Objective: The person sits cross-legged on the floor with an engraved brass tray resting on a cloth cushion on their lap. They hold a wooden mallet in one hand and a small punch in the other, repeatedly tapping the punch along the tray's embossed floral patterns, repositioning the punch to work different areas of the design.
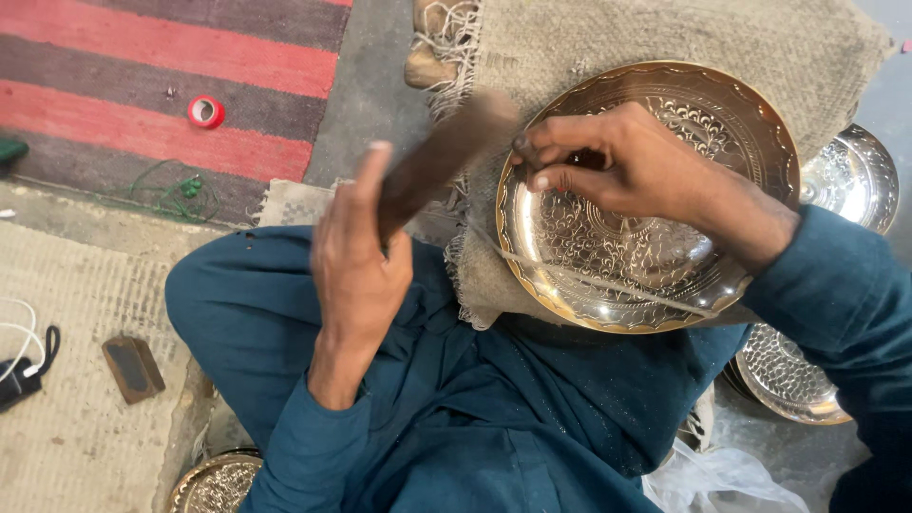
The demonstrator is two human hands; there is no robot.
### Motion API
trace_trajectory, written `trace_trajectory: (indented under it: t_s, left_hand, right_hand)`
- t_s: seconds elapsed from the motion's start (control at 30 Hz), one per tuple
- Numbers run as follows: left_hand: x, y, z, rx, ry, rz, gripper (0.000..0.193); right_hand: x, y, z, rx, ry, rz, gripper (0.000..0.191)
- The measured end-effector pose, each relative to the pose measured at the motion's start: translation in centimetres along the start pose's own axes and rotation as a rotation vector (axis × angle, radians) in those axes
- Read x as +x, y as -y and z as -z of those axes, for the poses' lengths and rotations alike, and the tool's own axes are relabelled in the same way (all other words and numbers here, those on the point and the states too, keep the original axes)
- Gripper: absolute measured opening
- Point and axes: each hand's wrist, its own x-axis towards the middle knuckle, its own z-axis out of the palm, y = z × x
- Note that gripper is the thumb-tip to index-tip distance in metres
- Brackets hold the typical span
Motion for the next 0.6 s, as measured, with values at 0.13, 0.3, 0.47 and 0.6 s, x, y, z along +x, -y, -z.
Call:
trace_trajectory:
  t_s: [0.13,0.3,0.47,0.6]
  left_hand:
    - [0.06,-0.24,-0.01,0.127,0.06,-0.024,0.081]
    - [0.3,-0.25,0.05,0.224,0.105,-0.013,0.081]
    - [0.39,-0.34,-0.08,0.043,0.03,-0.044,0.082]
    - [0.29,-0.18,-0.21,0.038,0.046,0.066,0.081]
  right_hand:
    - [0.11,0.39,0.12,-0.014,0.036,-0.073,0.021]
    - [0.14,0.59,0.33,-0.013,0.036,-0.071,0.024]
    - [0.12,0.2,0.12,-0.007,0.035,-0.054,0.026]
    - [0.14,-0.05,-0.01,0.01,0.051,-0.043,0.024]
